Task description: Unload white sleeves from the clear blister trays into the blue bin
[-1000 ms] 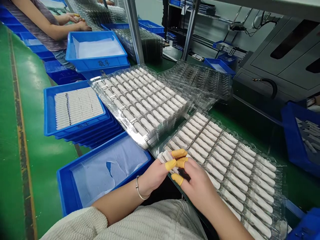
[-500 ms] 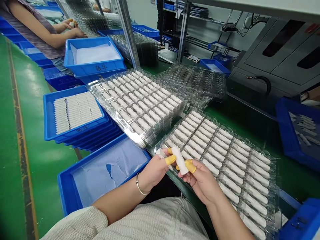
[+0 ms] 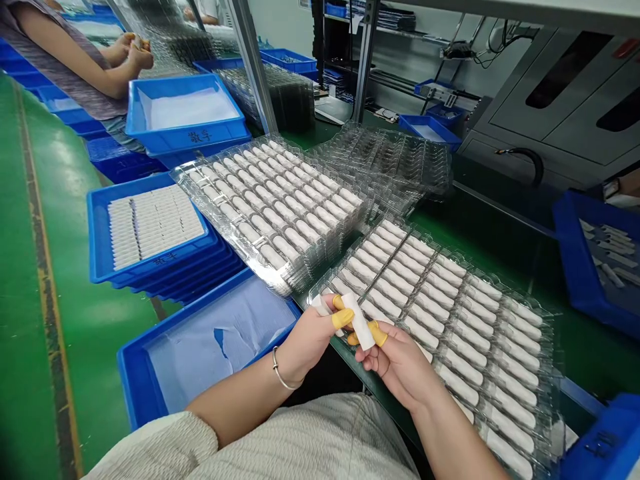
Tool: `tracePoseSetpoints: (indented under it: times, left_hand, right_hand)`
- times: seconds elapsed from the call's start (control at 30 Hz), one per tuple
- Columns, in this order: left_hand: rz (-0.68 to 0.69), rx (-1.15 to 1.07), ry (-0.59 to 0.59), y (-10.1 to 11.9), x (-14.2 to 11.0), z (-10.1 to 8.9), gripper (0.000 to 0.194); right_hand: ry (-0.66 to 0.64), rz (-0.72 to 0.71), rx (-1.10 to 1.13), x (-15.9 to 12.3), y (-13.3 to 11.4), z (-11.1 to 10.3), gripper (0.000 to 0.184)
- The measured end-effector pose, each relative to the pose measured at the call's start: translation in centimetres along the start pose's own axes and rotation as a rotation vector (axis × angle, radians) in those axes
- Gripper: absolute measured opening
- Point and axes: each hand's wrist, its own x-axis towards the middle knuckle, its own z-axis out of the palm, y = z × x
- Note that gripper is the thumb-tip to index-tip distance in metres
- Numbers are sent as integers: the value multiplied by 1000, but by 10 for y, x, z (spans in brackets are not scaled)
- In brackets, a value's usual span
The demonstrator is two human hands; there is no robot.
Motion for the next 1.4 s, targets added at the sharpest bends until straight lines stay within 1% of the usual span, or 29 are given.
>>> tracePoseSetpoints:
  times: [0.17, 0.33, 0.4, 0.47, 0.53, 0.57, 0.7, 0.77, 0.8, 0.87, 0.97, 1.07, 1.13, 1.17, 1.23, 1.33, 1.4]
  left_hand:
    - [2, 29, -5, -2, 1, -3, 31]
    - [30, 49, 14, -2, 1, -5, 28]
    - [35, 44, -8, 0, 0, -5, 27]
    - [40, 48, -38, 1, 0, -4, 28]
    - [39, 59, -46, 3, -1, -3, 29]
    - [40, 62, -34, 3, -1, -2, 30]
    - [43, 73, 12, 2, -3, -2, 31]
    - [41, 77, 16, 1, -3, -2, 31]
    - [41, 80, 17, 1, -3, -2, 31]
    - [46, 86, 20, 1, -3, -2, 31]
    - [43, 76, 2, 2, -4, -2, 32]
    - [42, 58, -25, 3, -4, -3, 30]
    - [54, 38, -45, 2, -4, -5, 27]
    - [62, 21, -63, 1, -4, -6, 26]
    - [74, -20, -110, -1, -3, -9, 25]
    - [48, -69, -192, -4, -1, -11, 27]
    - [14, -102, -225, -5, 0, -11, 28]
  right_hand:
    - [18, -9, 14, 0, 0, 1, 28]
    - [20, -14, 45, -4, -3, 1, 29]
    - [41, -24, 20, -6, -4, 1, 27]
    - [73, -57, -68, -7, -5, 0, 26]
    - [100, -173, -254, -8, -6, 0, 25]
    - [111, -267, -390, -8, -6, 0, 24]
    - [240, -756, -1023, -12, -4, -3, 11]
    - [303, -957, -1251, -14, -1, -4, 8]
    - [320, -1031, -1337, -15, 1, -4, 8]
    - [343, -1130, -1469, -15, 5, -5, 7]
    - [374, -1191, -1577, -15, 9, -6, 7]
    - [372, -1198, -1545, -16, 9, -5, 9]
    - [341, -1129, -1416, -16, 6, -3, 8]
    - [315, -1059, -1319, -16, 4, -2, 8]
    - [244, -870, -1079, -15, 0, 0, 8]
    - [140, -578, -708, -11, -4, 3, 18]
    - [117, -431, -500, -8, -4, 4, 26]
